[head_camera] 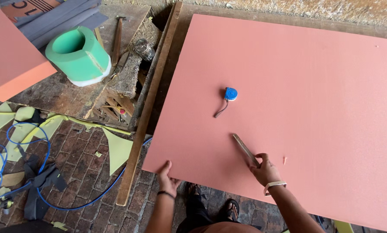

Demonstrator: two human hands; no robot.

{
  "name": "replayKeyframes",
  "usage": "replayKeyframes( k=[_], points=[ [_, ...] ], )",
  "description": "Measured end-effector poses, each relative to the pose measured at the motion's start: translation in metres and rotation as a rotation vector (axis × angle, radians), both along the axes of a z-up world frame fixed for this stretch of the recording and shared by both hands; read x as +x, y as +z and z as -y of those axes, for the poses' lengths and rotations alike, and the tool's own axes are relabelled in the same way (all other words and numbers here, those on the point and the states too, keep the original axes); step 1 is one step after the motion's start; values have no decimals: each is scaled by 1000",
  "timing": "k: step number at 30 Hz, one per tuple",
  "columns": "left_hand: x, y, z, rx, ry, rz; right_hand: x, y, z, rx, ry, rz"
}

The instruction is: The person measures and marks a large pink foam board using a tape measure and a metal ruler, then cuts along the marked line with a utility knife. The person separates the cut piece and sets it aside, then continues measuring and cutting another section of the foam board.

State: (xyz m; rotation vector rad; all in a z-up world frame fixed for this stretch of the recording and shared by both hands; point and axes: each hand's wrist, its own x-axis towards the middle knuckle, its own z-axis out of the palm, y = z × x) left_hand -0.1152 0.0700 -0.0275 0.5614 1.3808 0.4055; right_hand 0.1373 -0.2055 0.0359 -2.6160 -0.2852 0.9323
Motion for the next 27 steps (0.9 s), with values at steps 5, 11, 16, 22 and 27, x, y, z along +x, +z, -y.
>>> replayKeyframes(
  k=[5, 11, 16, 22, 27],
  points=[
    [-84, 14, -74, 272, -704, -531, 4, -8, -13, 15, -134, -68],
    [-54, -19, -175, 901, -723, -895, 2, -24, -11, -75, -92, 77],
    [-18, -27, -205, 487, -760, -929, -2, -17, -17, -79, -162, 73],
    [-62, 6, -201, 726, -736, -1063, -7, -18, -16, -52, -240, 95],
    [-58, 34, -215, 898, -846, -914, -12, -36, -4, 46, -293, 168]
  ],
)
